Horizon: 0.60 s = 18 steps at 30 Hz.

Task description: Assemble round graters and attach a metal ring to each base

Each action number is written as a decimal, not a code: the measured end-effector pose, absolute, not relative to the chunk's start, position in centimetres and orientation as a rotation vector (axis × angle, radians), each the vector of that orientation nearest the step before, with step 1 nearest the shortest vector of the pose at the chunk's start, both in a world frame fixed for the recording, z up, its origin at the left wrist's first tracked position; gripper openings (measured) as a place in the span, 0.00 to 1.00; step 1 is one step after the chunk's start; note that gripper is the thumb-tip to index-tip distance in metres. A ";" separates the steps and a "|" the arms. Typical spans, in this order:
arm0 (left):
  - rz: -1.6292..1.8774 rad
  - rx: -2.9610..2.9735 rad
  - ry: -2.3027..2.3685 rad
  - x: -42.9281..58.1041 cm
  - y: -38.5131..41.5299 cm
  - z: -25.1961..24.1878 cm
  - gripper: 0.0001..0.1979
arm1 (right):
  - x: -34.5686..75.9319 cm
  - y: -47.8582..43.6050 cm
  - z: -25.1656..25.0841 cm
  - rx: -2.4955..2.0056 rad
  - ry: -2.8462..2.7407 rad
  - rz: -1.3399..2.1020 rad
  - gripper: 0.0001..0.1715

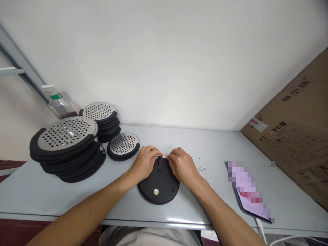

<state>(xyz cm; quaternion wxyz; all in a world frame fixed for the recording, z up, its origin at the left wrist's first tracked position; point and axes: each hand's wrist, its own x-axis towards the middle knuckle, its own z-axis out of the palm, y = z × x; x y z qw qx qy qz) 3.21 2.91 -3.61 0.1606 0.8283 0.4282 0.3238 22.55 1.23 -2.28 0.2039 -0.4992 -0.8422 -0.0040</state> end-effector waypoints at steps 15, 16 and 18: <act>0.924 2.414 1.262 3.1 2.9 -3.2 0.14 | 22.7 1.3 -2.7 -1.327 -2.046 0.312 0.08; 0.924 2.419 1.258 3.0 3.0 -3.1 0.14 | 22.6 1.4 -2.7 -1.310 -2.020 0.349 0.08; 0.929 2.409 1.235 3.0 3.0 -2.9 0.14 | 22.4 1.4 -2.7 -1.279 -1.980 0.425 0.08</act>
